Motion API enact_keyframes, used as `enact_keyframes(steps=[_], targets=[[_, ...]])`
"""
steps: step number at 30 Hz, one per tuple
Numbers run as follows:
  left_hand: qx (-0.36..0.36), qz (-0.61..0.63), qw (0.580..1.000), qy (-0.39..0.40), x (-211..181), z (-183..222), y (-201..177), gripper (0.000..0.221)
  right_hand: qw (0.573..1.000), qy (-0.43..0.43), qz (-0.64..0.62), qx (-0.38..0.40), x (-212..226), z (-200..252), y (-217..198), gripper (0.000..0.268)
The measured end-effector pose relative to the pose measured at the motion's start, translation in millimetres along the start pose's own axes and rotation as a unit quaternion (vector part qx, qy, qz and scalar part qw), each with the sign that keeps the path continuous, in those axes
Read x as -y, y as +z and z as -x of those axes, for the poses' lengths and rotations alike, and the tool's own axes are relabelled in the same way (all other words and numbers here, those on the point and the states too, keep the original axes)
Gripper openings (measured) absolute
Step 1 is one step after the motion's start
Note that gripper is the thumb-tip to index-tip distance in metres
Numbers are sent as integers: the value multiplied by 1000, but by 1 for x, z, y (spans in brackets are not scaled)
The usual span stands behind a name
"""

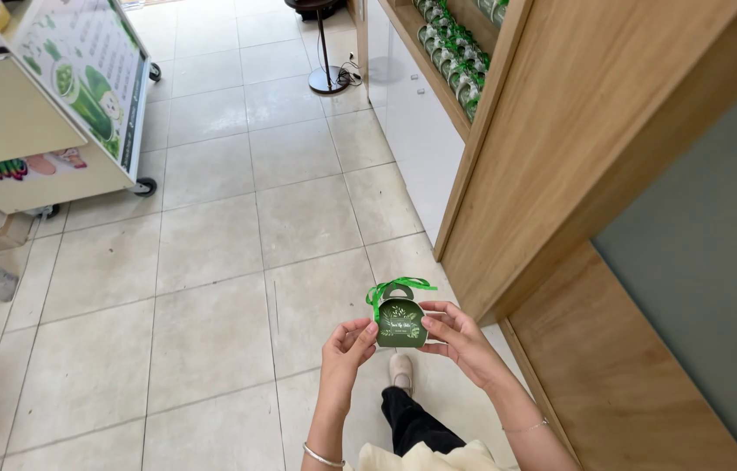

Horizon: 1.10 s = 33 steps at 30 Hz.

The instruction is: Organizing and shelving small decorative boxes.

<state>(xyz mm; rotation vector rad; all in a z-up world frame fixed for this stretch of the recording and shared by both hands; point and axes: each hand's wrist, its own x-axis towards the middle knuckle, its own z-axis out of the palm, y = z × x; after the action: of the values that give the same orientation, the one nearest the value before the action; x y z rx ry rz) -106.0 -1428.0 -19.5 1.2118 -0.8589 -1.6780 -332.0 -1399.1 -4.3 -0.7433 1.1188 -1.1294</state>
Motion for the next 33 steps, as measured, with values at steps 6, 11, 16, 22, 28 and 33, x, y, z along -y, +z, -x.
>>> enact_keyframes(steps=[6,11,16,22,28,33], targets=[[-8,-13,1000,-1,-56,-179,36,39,1000,-1,16,24,84,-181,-34,52],[-9,-10,1000,24,-111,-309,65,38,999,4,32,41,143,-317,-59,54],[-28,-12,999,23,-150,-429,84,38,996,22,54,66,193,-433,-73,57],[-2,-1,1000,22,-195,-579,84,38,991,5,113,67,223,-591,-86,61],[81,-51,995,12,-273,-761,75,37,995,-9,92,27,278,-769,-77,43],[158,-59,986,-3,-354,-902,70,35,994,-28,105,-12,333,-904,-65,24]])
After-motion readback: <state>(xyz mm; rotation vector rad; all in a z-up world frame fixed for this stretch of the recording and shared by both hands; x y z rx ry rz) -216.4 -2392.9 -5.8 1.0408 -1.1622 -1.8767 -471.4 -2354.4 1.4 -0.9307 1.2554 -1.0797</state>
